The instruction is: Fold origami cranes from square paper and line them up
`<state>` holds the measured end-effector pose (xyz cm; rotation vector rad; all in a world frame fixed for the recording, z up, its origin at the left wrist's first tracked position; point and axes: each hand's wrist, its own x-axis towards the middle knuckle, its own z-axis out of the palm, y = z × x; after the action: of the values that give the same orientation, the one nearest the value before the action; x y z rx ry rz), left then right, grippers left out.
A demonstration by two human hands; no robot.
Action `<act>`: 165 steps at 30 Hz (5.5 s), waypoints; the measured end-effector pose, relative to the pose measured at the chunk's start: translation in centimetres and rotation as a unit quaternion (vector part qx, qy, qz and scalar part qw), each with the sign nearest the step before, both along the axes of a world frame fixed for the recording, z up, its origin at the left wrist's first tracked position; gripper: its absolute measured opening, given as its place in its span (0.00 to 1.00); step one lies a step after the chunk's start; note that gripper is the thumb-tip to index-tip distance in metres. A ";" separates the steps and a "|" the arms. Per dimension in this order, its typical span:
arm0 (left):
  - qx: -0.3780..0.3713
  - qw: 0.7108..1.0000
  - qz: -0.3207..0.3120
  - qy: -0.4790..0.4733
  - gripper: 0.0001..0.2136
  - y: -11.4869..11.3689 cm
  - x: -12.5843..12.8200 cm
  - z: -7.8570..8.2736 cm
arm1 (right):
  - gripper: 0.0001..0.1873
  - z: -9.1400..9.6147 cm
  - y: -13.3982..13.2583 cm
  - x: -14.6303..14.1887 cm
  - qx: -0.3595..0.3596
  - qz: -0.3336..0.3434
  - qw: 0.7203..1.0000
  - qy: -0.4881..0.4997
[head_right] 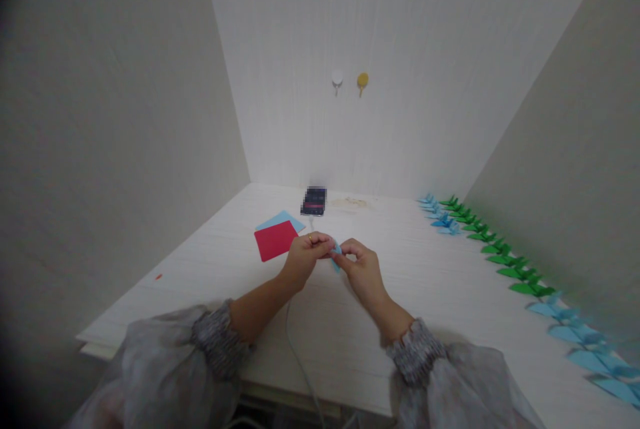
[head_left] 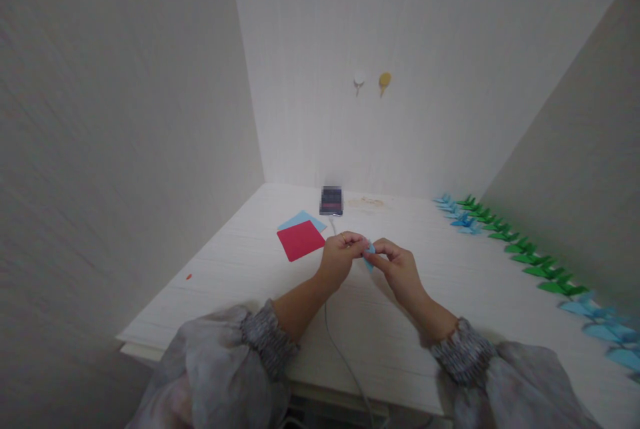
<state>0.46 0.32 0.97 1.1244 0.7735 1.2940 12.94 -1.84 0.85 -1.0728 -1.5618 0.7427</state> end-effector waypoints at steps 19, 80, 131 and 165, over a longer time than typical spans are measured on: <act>-0.008 1.000 0.000 -0.023 0.15 -0.2 -0.2 0.7 | 0.08 -0.4 0.1 0.3 -0.051 -0.010 0.997 0.049; 0.055 0.994 0.025 0.096 0.11 0.3 -0.3 -0.7 | 0.12 0.0 0.5 -0.4 -0.099 0.053 0.982 0.149; 0.030 0.994 -0.087 -0.054 0.12 -0.7 0.0 1.2 | 0.04 0.8 0.0 1.3 -0.105 0.117 0.958 0.241; 0.033 0.997 -0.037 -0.060 0.17 -0.1 -0.2 0.9 | 0.06 0.7 -0.4 0.7 -0.085 0.037 0.979 0.184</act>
<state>0.28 0.17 1.82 1.1060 0.5987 1.3205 13.64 -2.22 1.53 -0.9374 -1.2429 1.0763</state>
